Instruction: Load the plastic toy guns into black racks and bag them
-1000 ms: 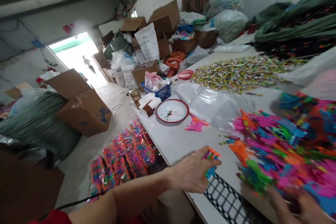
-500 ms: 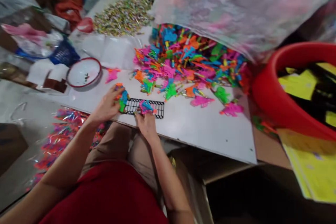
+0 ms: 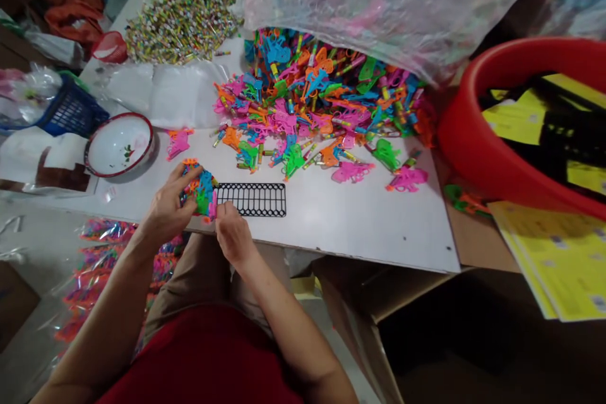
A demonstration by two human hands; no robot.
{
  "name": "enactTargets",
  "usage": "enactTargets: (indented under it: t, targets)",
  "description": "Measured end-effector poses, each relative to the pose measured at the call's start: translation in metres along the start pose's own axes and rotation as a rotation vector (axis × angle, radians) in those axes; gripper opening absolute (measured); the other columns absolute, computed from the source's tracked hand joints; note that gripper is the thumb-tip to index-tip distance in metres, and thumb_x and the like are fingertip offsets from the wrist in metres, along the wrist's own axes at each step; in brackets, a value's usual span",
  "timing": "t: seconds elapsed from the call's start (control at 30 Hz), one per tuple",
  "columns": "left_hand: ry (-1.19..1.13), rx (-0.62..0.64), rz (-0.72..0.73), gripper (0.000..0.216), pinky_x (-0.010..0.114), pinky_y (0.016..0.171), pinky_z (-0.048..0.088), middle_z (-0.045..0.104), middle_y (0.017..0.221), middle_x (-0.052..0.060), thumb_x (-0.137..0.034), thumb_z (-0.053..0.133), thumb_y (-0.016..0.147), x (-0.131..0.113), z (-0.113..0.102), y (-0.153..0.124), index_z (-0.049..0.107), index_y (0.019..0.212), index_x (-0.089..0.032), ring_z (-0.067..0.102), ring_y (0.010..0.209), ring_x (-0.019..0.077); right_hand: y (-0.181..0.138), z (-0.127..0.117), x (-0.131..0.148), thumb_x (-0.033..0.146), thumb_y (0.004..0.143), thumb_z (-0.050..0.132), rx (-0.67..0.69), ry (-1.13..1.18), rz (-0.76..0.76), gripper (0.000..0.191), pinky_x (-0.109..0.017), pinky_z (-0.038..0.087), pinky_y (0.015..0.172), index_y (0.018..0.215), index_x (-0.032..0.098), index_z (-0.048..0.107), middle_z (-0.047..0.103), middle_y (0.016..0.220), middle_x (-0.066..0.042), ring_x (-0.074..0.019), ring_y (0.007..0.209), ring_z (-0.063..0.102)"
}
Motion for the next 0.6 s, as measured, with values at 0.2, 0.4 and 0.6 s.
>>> enactTargets:
  t: [0.2,0.4,0.6]
  targets:
    - [-0.063,0.024,-0.031,0.057,0.043,0.116,0.032,0.039,0.151,0.016,-0.017,0.044,0.079,-0.001,-0.002,0.004,0.053,0.135,-0.012,0.038,0.14,0.0267,0.007,-0.003,0.008,0.006,0.093,0.042,0.016,-0.081,-0.041,0.017,-0.03,0.054,0.069,0.099,0.016,0.053,0.06,0.097,-0.011,-0.0209,0.085,0.06]
    - [-0.018,-0.042,-0.036,0.055,0.052,0.112,0.036,0.042,0.146,0.02,-0.038,0.056,0.083,-0.011,0.001,0.004,0.055,0.132,-0.013,0.042,0.136,0.0333,0.005,0.0,0.002,0.003,0.091,0.038,-0.062,-0.056,-0.117,0.025,-0.033,0.054,0.072,0.105,0.017,0.055,0.061,0.095,-0.011,-0.0221,0.085,0.059]
    - [0.08,-0.022,0.032,0.058,0.05,0.111,0.038,0.043,0.144,0.022,-0.031,0.054,0.081,-0.014,0.003,0.002,0.052,0.134,-0.009,0.041,0.137,0.0333,0.002,-0.007,-0.018,0.014,0.09,0.055,-0.144,0.34,-0.179,0.022,-0.03,0.055,0.076,0.111,0.018,0.051,0.059,0.101,-0.009,-0.0197,0.092,0.06]
Point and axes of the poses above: each hand's wrist, its own y-axis towards the middle knuckle, its own z-axis out of the palm, x = y × z, the point moved 1 cm from there along y, towards the middle knuckle
